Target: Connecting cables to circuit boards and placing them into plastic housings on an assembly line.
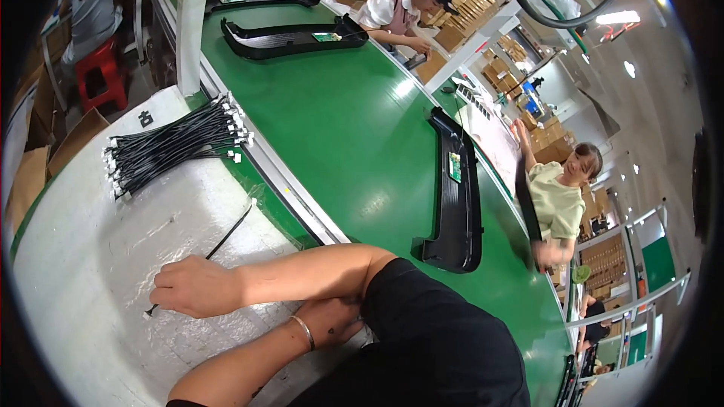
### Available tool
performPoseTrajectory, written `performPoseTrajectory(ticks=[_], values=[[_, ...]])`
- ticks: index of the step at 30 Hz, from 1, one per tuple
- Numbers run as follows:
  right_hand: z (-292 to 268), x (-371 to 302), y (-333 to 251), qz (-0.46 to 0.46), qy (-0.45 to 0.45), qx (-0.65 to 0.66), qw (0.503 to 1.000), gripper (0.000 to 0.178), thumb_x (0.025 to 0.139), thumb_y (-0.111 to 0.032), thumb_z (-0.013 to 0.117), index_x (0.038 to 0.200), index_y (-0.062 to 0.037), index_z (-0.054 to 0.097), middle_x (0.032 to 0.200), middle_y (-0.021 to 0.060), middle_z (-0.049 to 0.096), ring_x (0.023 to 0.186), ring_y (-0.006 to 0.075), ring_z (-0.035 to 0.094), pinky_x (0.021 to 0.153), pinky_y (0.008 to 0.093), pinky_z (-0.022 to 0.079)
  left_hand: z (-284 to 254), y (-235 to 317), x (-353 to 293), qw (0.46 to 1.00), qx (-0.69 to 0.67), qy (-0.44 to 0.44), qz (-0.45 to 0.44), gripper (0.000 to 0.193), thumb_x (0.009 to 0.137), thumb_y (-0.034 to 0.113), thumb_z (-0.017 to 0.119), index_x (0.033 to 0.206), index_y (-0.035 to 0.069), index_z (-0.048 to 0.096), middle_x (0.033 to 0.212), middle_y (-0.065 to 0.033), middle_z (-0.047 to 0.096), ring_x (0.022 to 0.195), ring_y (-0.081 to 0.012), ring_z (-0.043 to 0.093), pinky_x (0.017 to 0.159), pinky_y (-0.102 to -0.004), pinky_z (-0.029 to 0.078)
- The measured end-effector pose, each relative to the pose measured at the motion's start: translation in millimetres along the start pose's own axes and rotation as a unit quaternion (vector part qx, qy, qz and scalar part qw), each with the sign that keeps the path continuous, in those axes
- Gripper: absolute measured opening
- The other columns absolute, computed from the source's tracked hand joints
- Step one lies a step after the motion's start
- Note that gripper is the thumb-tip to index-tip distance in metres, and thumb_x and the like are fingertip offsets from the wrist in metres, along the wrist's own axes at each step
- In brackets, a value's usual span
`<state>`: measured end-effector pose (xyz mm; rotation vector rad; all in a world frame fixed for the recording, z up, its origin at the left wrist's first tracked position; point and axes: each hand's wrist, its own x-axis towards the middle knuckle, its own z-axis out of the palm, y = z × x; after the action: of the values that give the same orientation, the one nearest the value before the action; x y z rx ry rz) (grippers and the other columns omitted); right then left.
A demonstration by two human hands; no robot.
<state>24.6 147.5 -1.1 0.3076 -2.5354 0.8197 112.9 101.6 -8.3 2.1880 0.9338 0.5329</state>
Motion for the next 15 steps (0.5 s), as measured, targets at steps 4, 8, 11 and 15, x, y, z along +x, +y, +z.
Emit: performPoseTrajectory(ticks=[4, 8, 11, 15], values=[[-1.1, -4.9, 5.5, 0.001, 0.001, 0.006, 1.0, 0.009, 0.079, -0.014, 0.059, 0.083, -0.0073, 0.054, 0.073, 0.0072, 0.049, 0.07, 0.0252, 0.055, 0.055, 0.0396, 0.046, 7.5, 0.0, -4.7, 0.999, -0.033, -0.006, 0.013, 0.038, 0.084, 0.033, 0.055, 0.107, 0.004, 0.059, 0.104, -0.0147, 0.061, 0.098, -0.0337, 0.058, 0.088, -0.0436, 0.043], [-0.7, -9.4, 8.8, 0.033, -0.003, 0.013, 0.999, 0.009, 0.082, -0.016, 0.058, 0.083, -0.0075, 0.054, 0.075, 0.0077, 0.051, 0.072, 0.0262, 0.056, 0.057, 0.0396, 0.046, -76.2, 55.9, -43.4, 0.974, 0.078, -0.211, 0.004, 0.042, 0.078, 0.013, 0.056, 0.12, 0.005, 0.054, 0.101, -0.0184, 0.061, 0.094, -0.0352, 0.06, 0.085, -0.043, 0.047], [4.4, -5.5, 4.5, 0.019, -0.015, 0.012, 1.0, 0.01, 0.083, -0.018, 0.059, 0.083, -0.0082, 0.055, 0.076, 0.0076, 0.052, 0.072, 0.0272, 0.056, 0.058, 0.0396, 0.046, -127.2, 102.4, -75.2, 0.955, 0.137, 0.255, 0.059, 0.036, 0.074, 0.017, 0.068, 0.109, 0.011, 0.063, 0.099, -0.0113, 0.062, 0.089, -0.0274, 0.061, 0.073, -0.0361, 0.049], [1.8, -7.1, 9.8, 0.045, -0.017, 0.016, 0.999, 0.01, 0.083, -0.017, 0.059, 0.084, -0.0088, 0.055, 0.077, 0.0074, 0.052, 0.073, 0.0277, 0.056, 0.059, 0.0398, 0.046, -172.8, 104.7, -95.0, 0.874, 0.113, 0.464, 0.091, 0.008, 0.087, 0.005, 0.057, 0.086, -0.001, 0.061, 0.082, -0.0118, 0.059, 0.074, -0.018, 0.055, 0.06, -0.0283, 0.049]])
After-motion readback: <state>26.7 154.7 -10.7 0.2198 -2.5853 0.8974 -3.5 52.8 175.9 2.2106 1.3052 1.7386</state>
